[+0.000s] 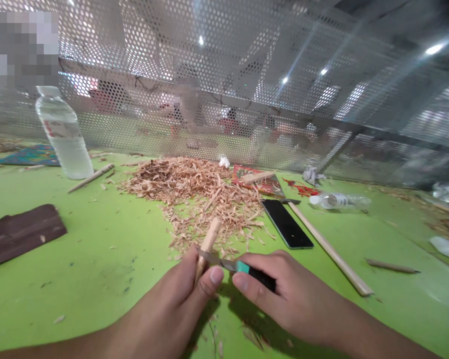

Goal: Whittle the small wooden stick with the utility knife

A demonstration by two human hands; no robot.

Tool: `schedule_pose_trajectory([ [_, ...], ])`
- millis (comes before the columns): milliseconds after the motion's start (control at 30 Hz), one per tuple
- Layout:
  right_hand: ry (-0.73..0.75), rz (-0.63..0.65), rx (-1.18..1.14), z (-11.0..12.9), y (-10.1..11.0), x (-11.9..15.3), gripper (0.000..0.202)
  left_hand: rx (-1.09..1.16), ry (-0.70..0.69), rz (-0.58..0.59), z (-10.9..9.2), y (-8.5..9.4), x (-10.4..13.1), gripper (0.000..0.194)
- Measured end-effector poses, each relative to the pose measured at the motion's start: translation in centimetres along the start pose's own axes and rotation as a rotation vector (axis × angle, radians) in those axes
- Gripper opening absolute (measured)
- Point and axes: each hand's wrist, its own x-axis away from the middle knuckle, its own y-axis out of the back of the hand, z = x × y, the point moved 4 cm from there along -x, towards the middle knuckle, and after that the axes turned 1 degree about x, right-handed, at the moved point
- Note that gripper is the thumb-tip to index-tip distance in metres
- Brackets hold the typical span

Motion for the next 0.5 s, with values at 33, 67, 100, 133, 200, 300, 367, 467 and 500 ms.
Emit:
schedule_pose_trajectory([
  [33,-0.008,0.011,-0.027,0.0,0.0,0.0,0.05,-0.018,0.007,0.001,0.0,-0.1,0.0,0.042],
  [67,-0.016,0.025,-0.06,0.0,0.0,0.0,0.051,-0.034,0.021,0.002,0.1,-0.1,0.1,0.043],
  [100,-0.026,0.04,-0.098,0.0,0.0,0.0,0.052,-0.047,0.037,0.002,0.2,-0.2,0.1,0.044],
  [133,-0.04,0.059,-0.142,-0.1,0.0,-0.1,0.053,-0.059,0.049,0.0,0.4,-0.2,0.1,0.045],
  [200,-0.079,0.111,-0.243,-0.2,-0.2,-0.2,0.055,-0.065,0.065,0.001,0.6,-0.3,0.0,0.047],
  [300,-0.158,0.206,-0.413,-0.3,-0.5,-0.2,0.06,-0.064,0.062,-0.005,0.6,-0.3,-0.1,0.045],
  [367,-0.22,0.269,-0.513,-0.3,-0.8,-0.1,0.064,-0.068,0.046,0.001,0.5,-0.3,-0.1,0.042],
  [467,-0.294,0.349,-0.63,-0.5,-1.1,0.1,0.071,-0.045,-0.023,0.044,0.3,-0.4,-0.2,0.042],
  [500,-0.305,0.371,-0.67,-0.6,-1.2,0.2,0.07,-0.028,-0.046,0.057,0.2,-0.5,-0.2,0.043],
])
